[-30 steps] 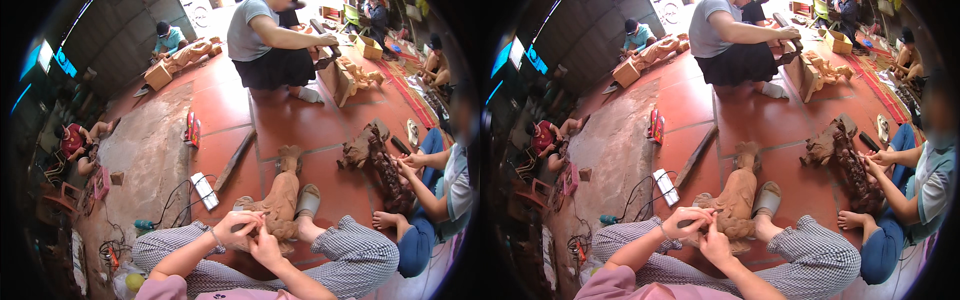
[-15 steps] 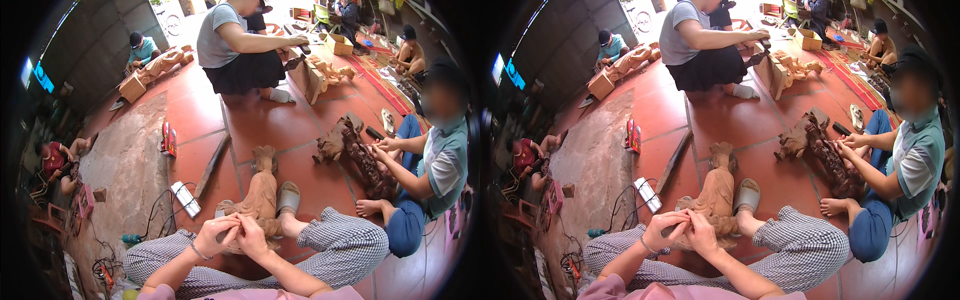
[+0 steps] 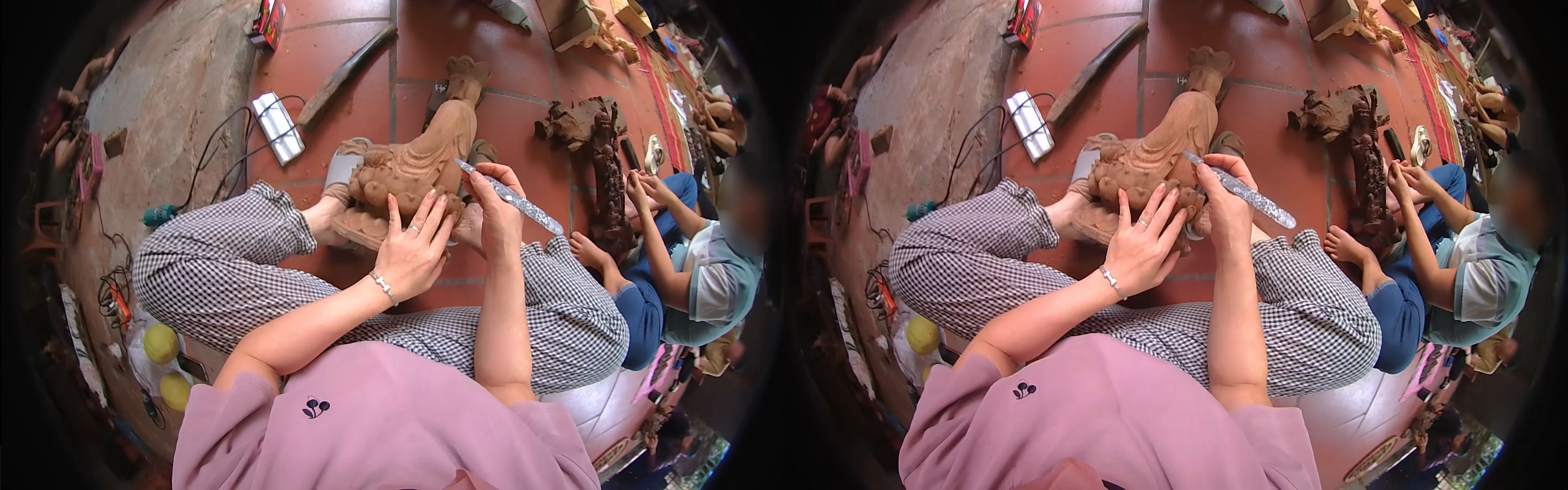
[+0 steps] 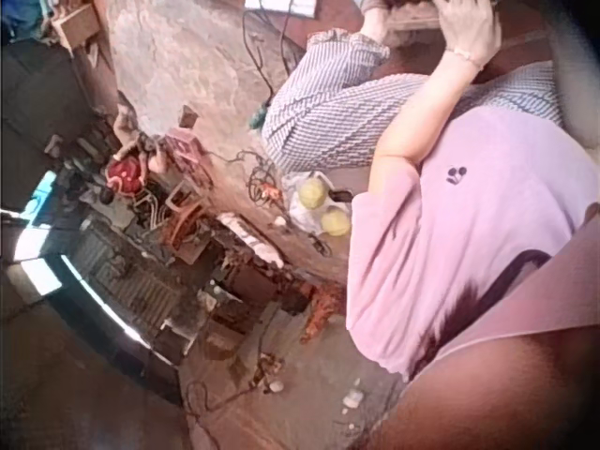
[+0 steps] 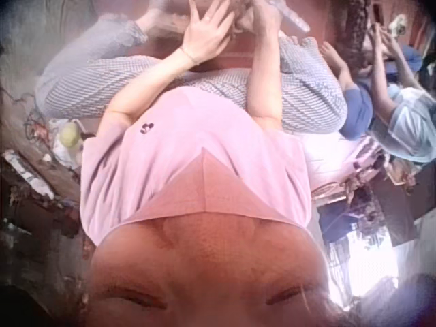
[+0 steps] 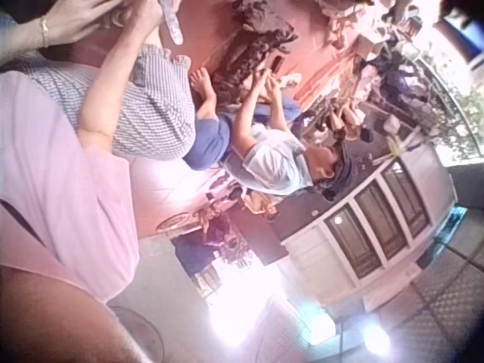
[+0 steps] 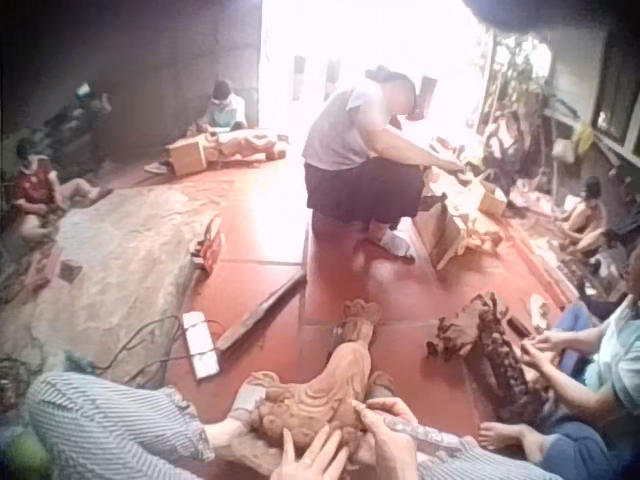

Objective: The person carves a wooden sculpture using a curved metal tool, shaping and smoothing the surface while seated on the floor. They rotate the piece to access different areas and continue refining details throughout the clip.

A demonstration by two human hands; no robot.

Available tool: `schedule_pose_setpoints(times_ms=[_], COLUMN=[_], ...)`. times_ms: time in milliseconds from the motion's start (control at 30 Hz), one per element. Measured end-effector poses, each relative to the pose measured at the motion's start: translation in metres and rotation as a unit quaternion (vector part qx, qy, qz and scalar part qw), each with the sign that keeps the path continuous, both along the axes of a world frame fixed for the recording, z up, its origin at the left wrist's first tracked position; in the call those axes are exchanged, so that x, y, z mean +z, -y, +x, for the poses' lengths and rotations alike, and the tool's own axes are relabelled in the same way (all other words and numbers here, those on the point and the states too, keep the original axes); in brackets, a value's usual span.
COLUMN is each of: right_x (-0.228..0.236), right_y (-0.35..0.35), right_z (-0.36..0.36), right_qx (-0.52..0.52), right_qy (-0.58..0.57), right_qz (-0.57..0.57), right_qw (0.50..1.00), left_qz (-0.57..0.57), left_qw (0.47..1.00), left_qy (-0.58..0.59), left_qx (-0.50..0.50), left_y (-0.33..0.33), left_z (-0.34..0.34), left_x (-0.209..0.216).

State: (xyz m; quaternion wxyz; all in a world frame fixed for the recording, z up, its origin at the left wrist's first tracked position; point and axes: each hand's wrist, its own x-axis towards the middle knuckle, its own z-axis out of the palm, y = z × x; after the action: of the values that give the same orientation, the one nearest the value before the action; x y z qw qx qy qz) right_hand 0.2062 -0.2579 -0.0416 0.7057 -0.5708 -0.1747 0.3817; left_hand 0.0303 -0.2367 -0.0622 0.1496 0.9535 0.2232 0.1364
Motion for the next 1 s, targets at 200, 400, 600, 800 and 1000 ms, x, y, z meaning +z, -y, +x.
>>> schedule_pose_setpoints(times_ms=[200,400,600,800,1000], right_x=[0.001,0.005,0.007,0.015,0.022], right_y=[-0.004,-0.014,-0.021,-0.009,-0.018], right_z=[-0.011,-0.006,-0.007,0.010,-0.003], right_qx=[0.089,0.124,0.165,0.212,0.191], right_qy=[0.111,0.247,0.342,0.306,0.322], right_qz=[-0.095,-0.107,-0.082,-0.109,-0.127], right_qw=[0.985,0.955,0.921,0.922,0.918], left_qz=[0.090,0.117,0.115,0.089,0.079], left_qw=[0.994,0.990,0.989,0.993,0.994], left_qy=[-0.026,-0.067,-0.094,-0.081,-0.069], left_qx=[0.047,0.039,0.027,-0.020,-0.035], left_y=[0.020,0.054,0.056,0.054,0.053], left_z=[0.020,0.044,0.048,0.038,0.038], left_x=[-0.017,-0.013,-0.018,-0.009,-0.009])
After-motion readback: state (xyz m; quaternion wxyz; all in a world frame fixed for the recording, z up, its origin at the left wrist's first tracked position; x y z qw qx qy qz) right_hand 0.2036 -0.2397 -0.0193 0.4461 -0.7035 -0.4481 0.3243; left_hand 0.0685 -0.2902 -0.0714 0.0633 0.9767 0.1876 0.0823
